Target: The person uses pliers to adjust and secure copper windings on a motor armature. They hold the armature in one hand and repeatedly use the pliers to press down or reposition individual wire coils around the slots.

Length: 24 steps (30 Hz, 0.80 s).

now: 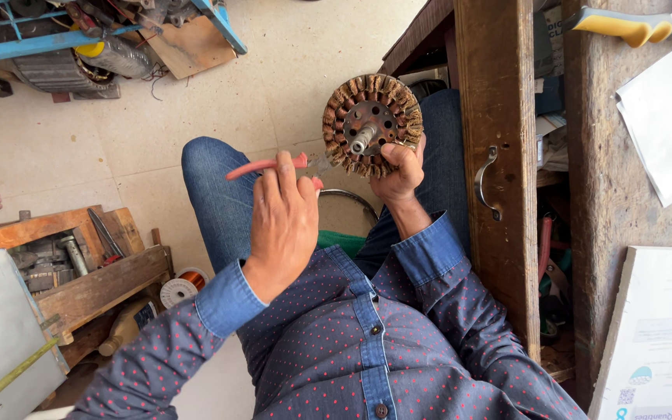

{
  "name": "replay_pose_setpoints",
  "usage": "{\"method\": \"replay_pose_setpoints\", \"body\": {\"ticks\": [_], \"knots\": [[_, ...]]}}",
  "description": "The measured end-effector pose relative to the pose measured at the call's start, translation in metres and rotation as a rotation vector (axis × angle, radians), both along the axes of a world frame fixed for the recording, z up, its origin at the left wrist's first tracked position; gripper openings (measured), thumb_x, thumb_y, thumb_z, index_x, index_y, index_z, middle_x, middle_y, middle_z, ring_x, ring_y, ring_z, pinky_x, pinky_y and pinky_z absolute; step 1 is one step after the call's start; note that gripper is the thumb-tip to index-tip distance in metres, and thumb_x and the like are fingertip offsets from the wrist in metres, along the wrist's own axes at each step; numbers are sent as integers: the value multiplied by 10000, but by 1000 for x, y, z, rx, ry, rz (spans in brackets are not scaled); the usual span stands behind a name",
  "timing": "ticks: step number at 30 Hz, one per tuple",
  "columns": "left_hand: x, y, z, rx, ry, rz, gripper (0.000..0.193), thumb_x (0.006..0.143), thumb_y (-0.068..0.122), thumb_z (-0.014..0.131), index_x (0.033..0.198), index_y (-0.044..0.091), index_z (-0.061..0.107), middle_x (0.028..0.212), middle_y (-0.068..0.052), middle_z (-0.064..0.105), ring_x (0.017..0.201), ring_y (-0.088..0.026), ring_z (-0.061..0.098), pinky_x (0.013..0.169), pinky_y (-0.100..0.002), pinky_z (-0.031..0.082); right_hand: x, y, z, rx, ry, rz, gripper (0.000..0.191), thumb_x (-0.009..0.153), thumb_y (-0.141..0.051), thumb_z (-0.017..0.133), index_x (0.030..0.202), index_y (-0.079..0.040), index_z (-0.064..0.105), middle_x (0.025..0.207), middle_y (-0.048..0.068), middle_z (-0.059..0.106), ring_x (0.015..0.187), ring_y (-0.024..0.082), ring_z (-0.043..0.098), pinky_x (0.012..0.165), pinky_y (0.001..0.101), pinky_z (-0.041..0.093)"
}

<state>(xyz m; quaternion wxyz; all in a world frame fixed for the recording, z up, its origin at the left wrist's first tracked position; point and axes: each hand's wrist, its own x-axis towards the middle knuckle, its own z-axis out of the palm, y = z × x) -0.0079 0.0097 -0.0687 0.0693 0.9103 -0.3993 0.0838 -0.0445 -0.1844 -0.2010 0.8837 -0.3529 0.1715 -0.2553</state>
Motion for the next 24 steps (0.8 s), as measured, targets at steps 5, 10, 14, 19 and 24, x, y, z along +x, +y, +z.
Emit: {"method": "replay_pose_setpoints", "body": {"ticks": [5, 10, 14, 19, 24], "knots": [[19, 7, -8, -12, 41, -146, 258, 1013, 240, 608, 895, 12, 591, 1226, -218, 569, 994, -315, 548, 881, -458, 474, -1, -4, -8, -43, -9, 21, 449, 743, -153, 531, 1148, 25, 602, 990, 119, 659, 853, 242, 658, 786, 394, 594], [48, 17, -11, -4, -233, -340, 258, 1064, 263, 616, 957, 29, 617, 1187, -150, 566, 946, -254, 520, 887, -413, 469, -1, -7, -31, 224, -34, 33, 192, 921, -186, 562, 912, 6, 564, 931, 151, 649, 811, 271, 629, 769, 436, 569], [48, 14, -10, -42, -102, -332, 277, 1040, 246, 658, 861, 56, 567, 1134, -148, 565, 849, -259, 572, 771, -426, 482, 4, -5, -28, 247, 67, -29, 255, 798, -179, 558, 998, -29, 609, 981, 101, 649, 857, 227, 647, 801, 401, 582], [29, 8, -17, -217, 221, -193, 204, 948, 177, 695, 897, 22, 575, 1202, -229, 565, 741, -280, 630, 671, -415, 521, 8, 2, -10, 172, 0, -114, 252, 825, -113, 562, 1067, -49, 593, 998, 80, 627, 905, 227, 629, 870, 428, 574], [35, 11, -24, -199, 50, -262, 258, 1007, 174, 708, 868, 34, 542, 1255, -231, 562, 792, -278, 649, 703, -402, 547, 9, 3, -9, 233, 80, -68, 364, 732, -144, 503, 1057, -48, 634, 962, 76, 675, 840, 206, 654, 785, 376, 568]]}}
